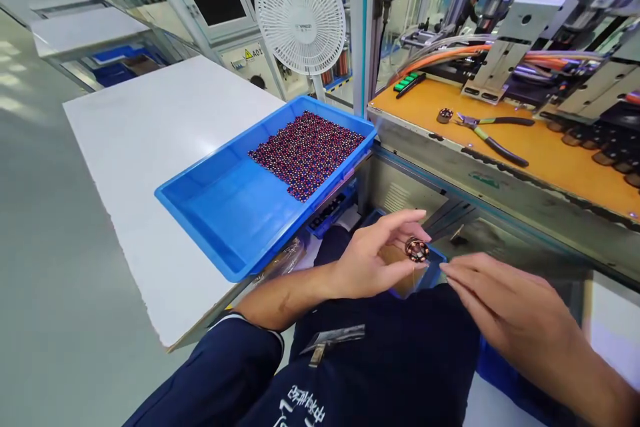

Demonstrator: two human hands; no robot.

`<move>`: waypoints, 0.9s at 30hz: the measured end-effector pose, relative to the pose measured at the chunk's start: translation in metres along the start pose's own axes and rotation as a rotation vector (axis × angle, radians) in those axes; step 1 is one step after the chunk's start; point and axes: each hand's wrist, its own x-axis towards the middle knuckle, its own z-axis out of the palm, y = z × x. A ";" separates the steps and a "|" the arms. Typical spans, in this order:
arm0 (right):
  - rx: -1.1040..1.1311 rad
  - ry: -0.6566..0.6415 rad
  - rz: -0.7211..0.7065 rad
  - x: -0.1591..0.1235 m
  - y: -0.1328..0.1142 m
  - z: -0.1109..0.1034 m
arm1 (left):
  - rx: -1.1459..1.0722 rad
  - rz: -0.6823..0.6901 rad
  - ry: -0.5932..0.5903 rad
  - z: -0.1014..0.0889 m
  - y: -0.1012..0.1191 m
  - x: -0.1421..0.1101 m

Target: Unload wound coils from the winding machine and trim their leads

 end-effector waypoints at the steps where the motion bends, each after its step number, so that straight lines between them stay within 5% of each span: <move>1: 0.009 0.033 0.035 0.000 -0.002 -0.001 | -0.003 0.002 -0.003 -0.001 0.000 -0.001; 7: 0.045 0.055 0.122 -0.003 -0.003 0.006 | 0.003 -0.146 -0.052 -0.001 0.007 -0.006; 16: 0.330 -0.029 0.132 -0.020 -0.020 0.015 | -0.183 -0.248 0.121 0.001 0.001 -0.006; 19: 0.498 -0.004 0.300 -0.017 -0.018 0.015 | -0.168 -0.244 0.094 0.002 0.001 -0.006; 23: 0.797 0.191 0.683 -0.006 -0.008 0.018 | -0.123 -0.145 0.018 0.007 0.001 -0.007; 27: 1.209 0.158 0.884 0.006 -0.012 0.031 | -0.101 -0.080 -0.061 0.011 0.000 -0.011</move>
